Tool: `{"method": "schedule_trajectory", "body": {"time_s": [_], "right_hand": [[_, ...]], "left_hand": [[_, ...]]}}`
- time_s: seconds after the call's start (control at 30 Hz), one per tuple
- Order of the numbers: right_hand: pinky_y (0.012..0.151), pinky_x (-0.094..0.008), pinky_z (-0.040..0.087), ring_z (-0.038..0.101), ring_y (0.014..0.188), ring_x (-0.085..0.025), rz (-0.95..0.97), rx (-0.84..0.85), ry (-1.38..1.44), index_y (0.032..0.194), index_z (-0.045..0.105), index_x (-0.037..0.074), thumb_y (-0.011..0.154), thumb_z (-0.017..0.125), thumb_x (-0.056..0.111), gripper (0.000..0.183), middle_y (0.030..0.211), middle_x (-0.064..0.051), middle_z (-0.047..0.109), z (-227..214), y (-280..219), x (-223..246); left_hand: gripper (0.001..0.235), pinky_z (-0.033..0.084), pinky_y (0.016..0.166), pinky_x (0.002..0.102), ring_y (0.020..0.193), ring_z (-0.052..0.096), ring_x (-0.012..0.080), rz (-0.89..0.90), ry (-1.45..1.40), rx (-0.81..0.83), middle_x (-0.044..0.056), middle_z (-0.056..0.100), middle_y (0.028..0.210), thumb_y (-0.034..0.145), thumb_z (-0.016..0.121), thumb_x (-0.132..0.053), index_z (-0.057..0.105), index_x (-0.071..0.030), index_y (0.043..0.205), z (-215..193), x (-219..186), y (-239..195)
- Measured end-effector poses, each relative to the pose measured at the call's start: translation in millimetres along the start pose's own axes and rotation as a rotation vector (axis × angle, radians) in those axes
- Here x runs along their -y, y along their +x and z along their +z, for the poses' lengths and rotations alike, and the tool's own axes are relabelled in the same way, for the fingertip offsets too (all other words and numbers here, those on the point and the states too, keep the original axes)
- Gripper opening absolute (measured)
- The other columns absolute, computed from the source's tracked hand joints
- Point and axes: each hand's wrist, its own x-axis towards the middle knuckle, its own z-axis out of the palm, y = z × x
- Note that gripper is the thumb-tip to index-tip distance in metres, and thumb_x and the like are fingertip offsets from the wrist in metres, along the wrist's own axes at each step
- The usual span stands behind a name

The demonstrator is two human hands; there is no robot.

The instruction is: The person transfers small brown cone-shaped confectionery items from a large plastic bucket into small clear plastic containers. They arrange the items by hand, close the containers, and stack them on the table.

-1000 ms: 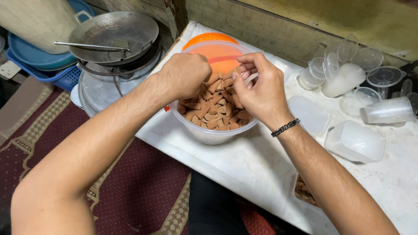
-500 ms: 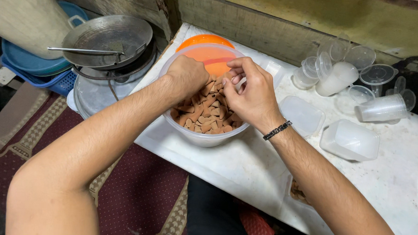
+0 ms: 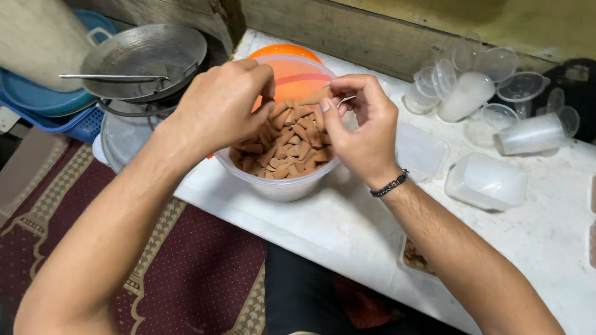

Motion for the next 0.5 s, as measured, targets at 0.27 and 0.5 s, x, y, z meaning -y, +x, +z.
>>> {"method": "schedule_trajectory", "body": {"time_s": [0.27,0.5], "right_hand": [[0.09,-0.028,0.054,0.064,0.099,-0.02,0.12,-0.233,-0.126,0.113,0.058,-0.002,0.099,0.067,-0.001,0.016,0.108,-0.014,0.062,-120,-60,38],[0.079,-0.024,0.058,0.068,0.093,-0.016,0.336,-0.35,-0.175,0.11,0.058,-0.008,0.096,0.068,-0.009,0.017,0.106,-0.015,0.065,-217,-174,22]], "left_hand": [[0.01,0.046,0.072,0.034,0.082,0.058,0.0257,0.438,-0.566,-0.382,0.014,0.061,0.093,0.096,0.065,0.002,0.055,0.002,0.092,5,-122,-23],[0.012,0.054,0.056,0.033,0.063,0.063,0.0231,0.392,-1.081,-0.225,0.008,0.071,0.097,0.087,0.072,-0.003,0.066,-0.007,0.097,138,-205,-16]]}}
